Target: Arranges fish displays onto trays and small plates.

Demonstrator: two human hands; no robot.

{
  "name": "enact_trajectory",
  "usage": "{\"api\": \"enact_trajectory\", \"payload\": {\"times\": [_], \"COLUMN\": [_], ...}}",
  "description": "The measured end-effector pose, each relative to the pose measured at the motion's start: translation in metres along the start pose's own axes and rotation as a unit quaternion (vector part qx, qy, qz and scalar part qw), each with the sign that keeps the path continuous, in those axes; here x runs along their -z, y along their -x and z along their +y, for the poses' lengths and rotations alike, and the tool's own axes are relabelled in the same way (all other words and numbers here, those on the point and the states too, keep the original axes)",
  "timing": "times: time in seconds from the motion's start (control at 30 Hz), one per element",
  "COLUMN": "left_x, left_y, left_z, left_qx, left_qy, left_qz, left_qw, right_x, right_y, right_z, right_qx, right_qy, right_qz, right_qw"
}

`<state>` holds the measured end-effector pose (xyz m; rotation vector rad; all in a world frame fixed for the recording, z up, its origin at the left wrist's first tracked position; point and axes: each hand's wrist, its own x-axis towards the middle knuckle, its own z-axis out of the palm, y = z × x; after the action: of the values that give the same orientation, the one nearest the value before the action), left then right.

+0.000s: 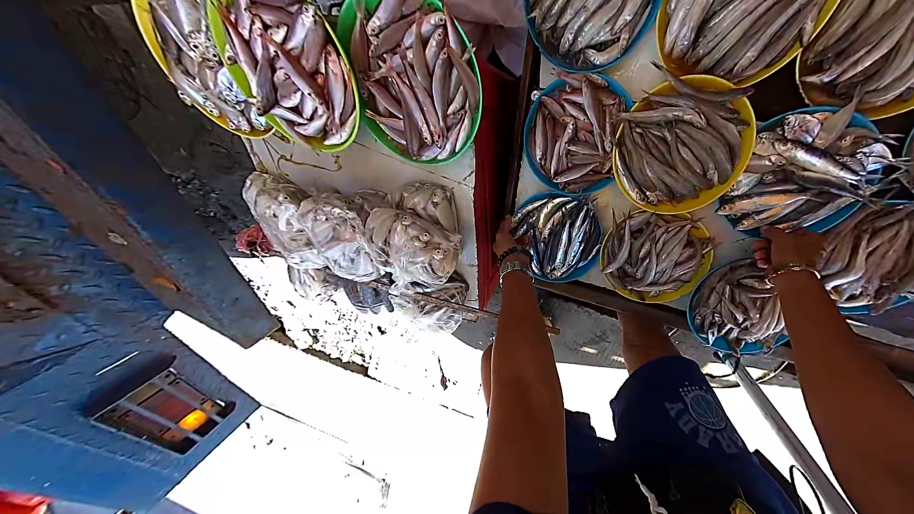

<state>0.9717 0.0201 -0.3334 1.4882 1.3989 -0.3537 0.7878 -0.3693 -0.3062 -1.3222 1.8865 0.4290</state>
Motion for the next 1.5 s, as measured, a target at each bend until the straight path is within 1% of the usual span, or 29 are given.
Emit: {"api": "enact_trajectory", "payload": {"times": [0.07, 0.13, 0.17, 0.23, 0.3, 0.37, 0.43, 0.5, 0.57, 0.6, 0.67, 0.73, 0.8, 0.87, 0.93, 1.0, 1.07, 1.13, 1.2, 1.27, 1.33, 1.43, 1.5], "left_x": [-0.006, -0.007, -0.007, -0.005, -0.001, 0.001, 0.001, -0.001, 0.000, 0.001, 0.007, 0.015, 0.023, 0.031, 0.038, 0.043, 0.048, 0.053, 0.056, 0.059, 0.062, 0.063, 0.064], "left_y": [0.001, -0.004, -0.004, -0.005, -0.010, -0.011, -0.011, -0.010, -0.015, -0.018, -0.022, -0.019, -0.014, -0.011, -0.007, 0.001, 0.010, 0.019, 0.023, 0.025, 0.023, 0.020, 0.018], "left_z": [0.004, 0.004, 0.006, 0.009, 0.012, 0.019, 0.028, 0.034, 0.040, 0.041, 0.045, 0.055, 0.061, 0.062, 0.061, 0.058, 0.055, 0.053, 0.048, 0.041, 0.034, 0.029, 0.026], "left_qx": [-0.055, -0.127, -0.155, -0.189, -0.213, -0.219, -0.212, -0.195, -0.193, -0.199, -0.215, -0.220, -0.219, -0.208, -0.177, -0.137, -0.081, -0.028, 0.013, 0.022, 0.014, 0.001, -0.008], "left_qy": [-0.099, -0.261, -0.314, -0.359, -0.393, -0.458, -0.523, -0.557, -0.567, -0.566, -0.559, -0.559, -0.559, -0.544, -0.512, -0.463, -0.384, -0.270, -0.140, -0.034, 0.035, 0.071, 0.079], "left_qz": [-0.005, -0.015, -0.025, -0.061, -0.113, -0.156, -0.182, -0.206, -0.229, -0.238, -0.246, -0.244, -0.231, -0.214, -0.195, -0.160, -0.147, -0.151, -0.177, -0.218, -0.267, -0.310, -0.338], "left_qw": [0.994, 0.957, 0.937, 0.912, 0.887, 0.847, 0.805, 0.780, 0.768, 0.764, 0.762, 0.761, 0.766, 0.784, 0.817, 0.861, 0.908, 0.951, 0.974, 0.975, 0.963, 0.948, 0.938], "right_x": [0.004, 0.006, 0.004, -0.010, -0.039, -0.077, -0.120, -0.159, -0.194, -0.208, -0.226, -0.236, -0.241, -0.244, -0.246, -0.248, -0.248, -0.248, -0.247, -0.247, -0.248, -0.249, -0.247], "right_y": [0.009, 0.026, 0.038, 0.065, 0.085, 0.101, 0.122, 0.144, 0.156, 0.159, 0.163, 0.163, 0.162, 0.165, 0.173, 0.177, 0.177, 0.171, 0.165, 0.163, 0.162, 0.161, 0.159], "right_z": [-0.007, -0.014, -0.018, -0.025, -0.028, -0.033, -0.047, -0.063, -0.072, -0.075, -0.082, -0.088, -0.090, -0.092, -0.094, -0.095, -0.095, -0.092, -0.089, -0.089, -0.089, -0.088, -0.090], "right_qx": [0.002, 0.038, 0.068, 0.138, 0.234, 0.350, 0.429, 0.468, 0.508, 0.522, 0.522, 0.520, 0.517, 0.508, 0.494, 0.482, 0.479, 0.488, 0.487, 0.472, 0.457, 0.442, 0.438], "right_qy": [0.018, 0.035, 0.034, 0.043, 0.089, 0.169, 0.277, 0.400, 0.487, 0.516, 0.570, 0.604, 0.616, 0.625, 0.637, 0.647, 0.653, 0.645, 0.637, 0.630, 0.616, 0.595, 0.583], "right_qz": [0.026, 0.035, 0.026, -0.021, -0.091, -0.165, -0.231, -0.274, -0.280, -0.279, -0.273, -0.265, -0.262, -0.262, -0.260, -0.257, -0.259, -0.265, -0.265, -0.270, -0.276, -0.282, -0.294], "right_qw": [1.000, 0.998, 0.997, 0.989, 0.964, 0.906, 0.828, 0.739, 0.653, 0.620, 0.572, 0.543, 0.533, 0.532, 0.532, 0.532, 0.526, 0.525, 0.535, 0.555, 0.579, 0.609, 0.617]}}
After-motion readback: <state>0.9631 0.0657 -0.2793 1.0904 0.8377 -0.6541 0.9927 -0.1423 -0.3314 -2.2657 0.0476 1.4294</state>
